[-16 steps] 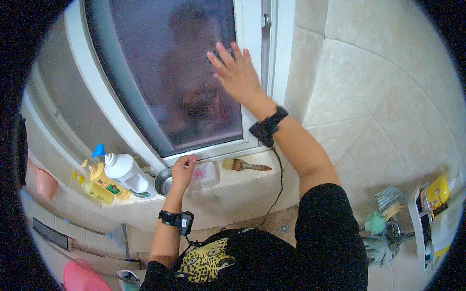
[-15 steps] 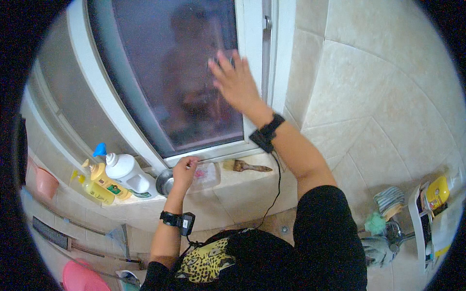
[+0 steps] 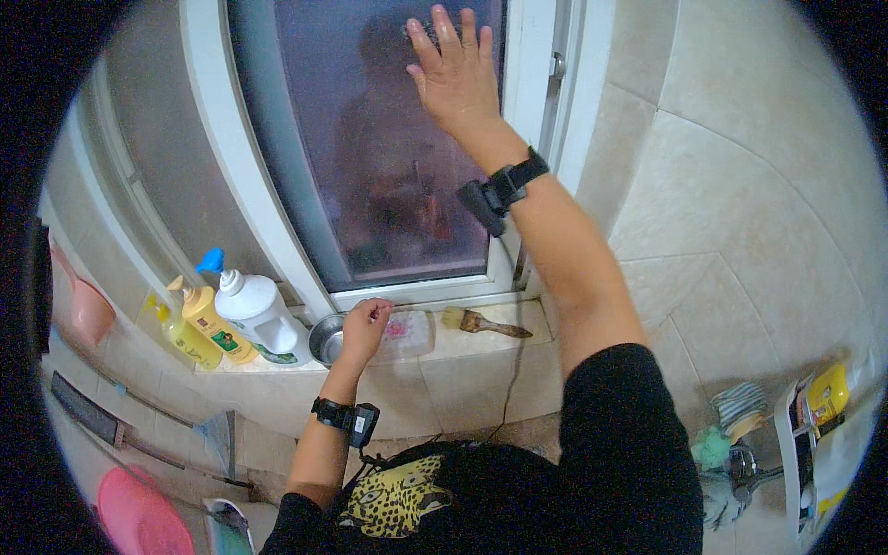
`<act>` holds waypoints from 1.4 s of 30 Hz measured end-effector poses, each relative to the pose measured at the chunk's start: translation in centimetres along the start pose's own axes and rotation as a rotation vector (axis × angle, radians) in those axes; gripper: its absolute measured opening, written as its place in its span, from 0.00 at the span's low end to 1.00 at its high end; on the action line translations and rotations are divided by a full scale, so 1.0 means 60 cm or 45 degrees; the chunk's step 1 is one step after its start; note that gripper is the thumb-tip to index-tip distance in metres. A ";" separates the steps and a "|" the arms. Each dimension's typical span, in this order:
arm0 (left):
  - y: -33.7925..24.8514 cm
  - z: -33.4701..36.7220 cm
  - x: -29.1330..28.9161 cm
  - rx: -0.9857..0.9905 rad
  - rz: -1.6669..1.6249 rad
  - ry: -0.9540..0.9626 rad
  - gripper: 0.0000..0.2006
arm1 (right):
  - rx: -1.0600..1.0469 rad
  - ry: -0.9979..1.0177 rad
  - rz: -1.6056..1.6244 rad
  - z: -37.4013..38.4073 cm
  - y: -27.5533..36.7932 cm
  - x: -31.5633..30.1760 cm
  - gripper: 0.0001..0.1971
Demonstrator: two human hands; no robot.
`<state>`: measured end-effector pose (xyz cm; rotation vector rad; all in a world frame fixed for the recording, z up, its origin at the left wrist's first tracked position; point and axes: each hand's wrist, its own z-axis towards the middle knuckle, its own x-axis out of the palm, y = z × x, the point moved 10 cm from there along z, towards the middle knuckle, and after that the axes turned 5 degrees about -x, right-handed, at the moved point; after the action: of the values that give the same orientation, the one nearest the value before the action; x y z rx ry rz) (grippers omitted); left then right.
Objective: The person applies cleaning liquid to a bathroom window, wipes the glass with a cloth, and then uses a steel wool pad to scrub the window track and frame.
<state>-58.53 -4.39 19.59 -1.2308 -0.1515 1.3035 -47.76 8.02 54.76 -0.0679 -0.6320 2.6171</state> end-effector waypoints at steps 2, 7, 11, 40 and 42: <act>0.018 -0.005 -0.020 -0.049 0.032 -0.015 0.07 | -0.002 0.173 0.041 -0.019 0.076 0.024 0.26; 0.017 0.003 -0.037 -0.084 -0.066 -0.078 0.07 | -0.748 0.807 0.903 -0.383 0.347 0.050 0.26; 0.024 0.008 -0.062 -0.122 -0.030 -0.144 0.08 | -0.942 0.941 0.880 -0.401 0.318 0.054 0.27; -0.012 0.007 -0.122 0.050 0.176 -0.238 0.11 | -0.887 0.284 0.323 0.171 0.244 0.088 0.23; -0.030 0.006 -0.115 0.086 0.195 -0.181 0.11 | -1.103 0.310 0.703 0.076 0.282 0.063 0.24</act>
<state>-60.04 -9.13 24.71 -1.1096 -0.1152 1.5178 -58.75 -5.76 51.55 -0.9146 -1.7969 2.5159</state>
